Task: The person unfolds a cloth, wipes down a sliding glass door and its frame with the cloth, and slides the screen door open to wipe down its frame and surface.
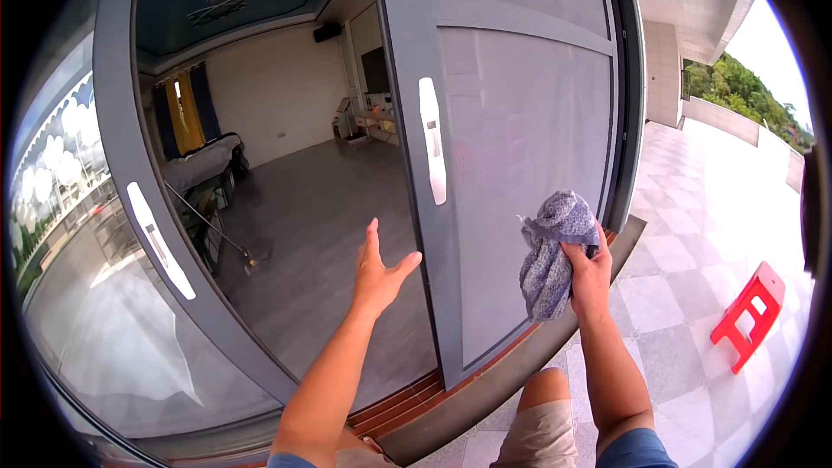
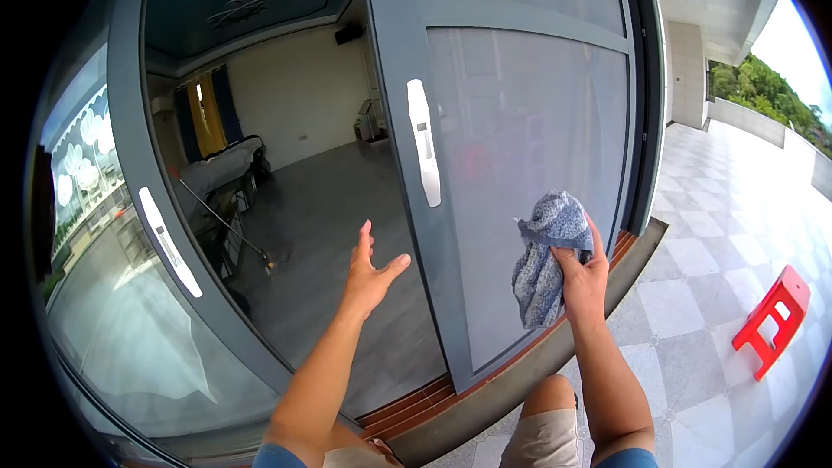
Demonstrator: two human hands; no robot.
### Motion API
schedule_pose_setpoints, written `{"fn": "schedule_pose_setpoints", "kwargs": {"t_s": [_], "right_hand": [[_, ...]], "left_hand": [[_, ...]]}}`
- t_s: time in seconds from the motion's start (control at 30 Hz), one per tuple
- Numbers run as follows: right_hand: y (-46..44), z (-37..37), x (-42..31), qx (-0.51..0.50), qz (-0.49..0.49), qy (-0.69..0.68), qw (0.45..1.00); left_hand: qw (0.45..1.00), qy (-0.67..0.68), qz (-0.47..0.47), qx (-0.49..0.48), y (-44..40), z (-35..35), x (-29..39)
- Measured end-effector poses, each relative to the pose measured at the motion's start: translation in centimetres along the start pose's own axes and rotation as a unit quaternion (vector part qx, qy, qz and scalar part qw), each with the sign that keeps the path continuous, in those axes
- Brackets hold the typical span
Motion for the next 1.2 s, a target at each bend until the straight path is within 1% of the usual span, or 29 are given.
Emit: {"fn": "schedule_pose_setpoints", "kwargs": {"t_s": [0.07, 0.1, 0.13, 0.2, 0.23, 0.27, 0.33, 0.37, 0.4, 0.5, 0.53, 0.6, 0.67, 0.7, 0.73, 0.8, 0.83, 0.87, 0.93, 1.03, 1.13, 1.2], "right_hand": [[-3.7, 2.0, -3.2, -0.013, -0.047, 0.037, 0.998], [-5.2, 3.2, -4.6, -0.004, -0.107, 0.054, 0.993], [-6.7, 4.7, -6.0, 0.004, -0.165, 0.070, 0.984], [-9.8, 7.2, -8.6, 0.038, -0.221, 0.138, 0.965], [-11.7, 8.3, -9.6, 0.067, -0.274, 0.182, 0.942], [-13.6, 9.4, -10.4, 0.094, -0.325, 0.225, 0.914], [-15.7, 12.5, -12.6, 0.119, -0.355, 0.246, 0.894], [-17.3, 13.7, -12.9, 0.130, -0.385, 0.285, 0.868], [-18.7, 14.7, -13.3, 0.140, -0.416, 0.324, 0.838], [-20.6, 18.9, -13.2, 0.136, -0.441, 0.297, 0.836], [-21.4, 20.3, -12.7, 0.134, -0.489, 0.281, 0.815], [-21.9, 23.3, -11.7, 0.158, -0.486, 0.264, 0.818], [-19.9, 27.0, -11.8, 0.205, -0.537, 0.274, 0.771], [-21.5, 28.4, -10.5, 0.163, -0.570, 0.288, 0.752], [-20.8, 30.4, -9.9, 0.137, -0.583, 0.262, 0.757], [-19.9, 34.5, -7.7, 0.075, -0.635, 0.243, 0.729], [-18.9, 36.0, -6.8, -0.001, -0.621, 0.274, 0.735], [-18.4, 37.3, -5.4, 0.068, -0.651, 0.286, 0.700], [-17.5, 37.3, -5.5, 0.041, -0.628, 0.285, 0.723], [-19.6, 36.8, -4.5, 0.023, -0.656, 0.246, 0.713], [-22.3, 34.7, -4.4, 0.052, -0.639, 0.256, 0.724], [-24.4, 33.1, -3.6, 0.091, -0.622, 0.277, 0.727]], "left_hand": [[0.997, 0.068, -0.032, 0.030, -3.7, 4.9, -1.6], [0.993, 0.102, -0.046, 0.045, -5.0, 6.3, -1.4], [0.986, 0.153, -0.068, -0.002, -5.5, 6.7, -0.4], [0.957, 0.250, -0.114, -0.096, -5.9, 6.9, 1.5], [0.952, 0.275, -0.112, -0.076, -6.1, 8.5, 0.3], [0.961, 0.247, -0.102, -0.078, -6.1, 8.7, 0.3], [0.976, 0.183, -0.085, -0.084, -5.9, 8.6, -0.2], [0.977, 0.187, -0.084, -0.053, -5.7, 8.4, 0.0], [0.977, 0.190, -0.082, -0.053, -5.5, 8.3, -0.3], [0.976, 0.200, -0.073, -0.053, -5.4, 7.6, -1.0], [0.975, 0.201, -0.073, -0.053, -5.2, 7.0, -1.0], [0.975, 0.204, -0.080, -0.049, -4.6, 5.7, -1.2], [0.973, 0.211, -0.089, -0.042, -4.2, 4.5, -1.5], [0.972, 0.215, -0.089, -0.034, -4.0, 3.8, -1.7], [0.971, 0.220, -0.088, -0.029, -3.8, 3.0, -1.9], [0.969, 0.231, -0.085, -0.026, -3.6, 2.1, -2.7], [0.967, 0.238, -0.084, -0.025, -3.6, 1.6, -3.5], [0.966, 0.244, -0.085, -0.023, -3.4, 1.1, -4.2], [0.964, 0.255, -0.077, -0.012, -2.8, -0.2, -4.4], [0.960, 0.270, -0.072, -0.004, -2.2, -1.9, -5.3], [0.959, 0.270, -0.083, -0.002, -1.8, -2.9, -5.9], [0.962, 0.255, -0.095, -0.005, -1.7, -3.7, -6.0]]}}
Point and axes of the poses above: each hand's wrist, its own y-axis away from the middle knuckle, its own z-axis out of the palm, x = y × z, the point moved 1 cm from there along -y, towards the middle knuckle, and after that the axes turned 6 degrees about x, right-handed, at the moved point
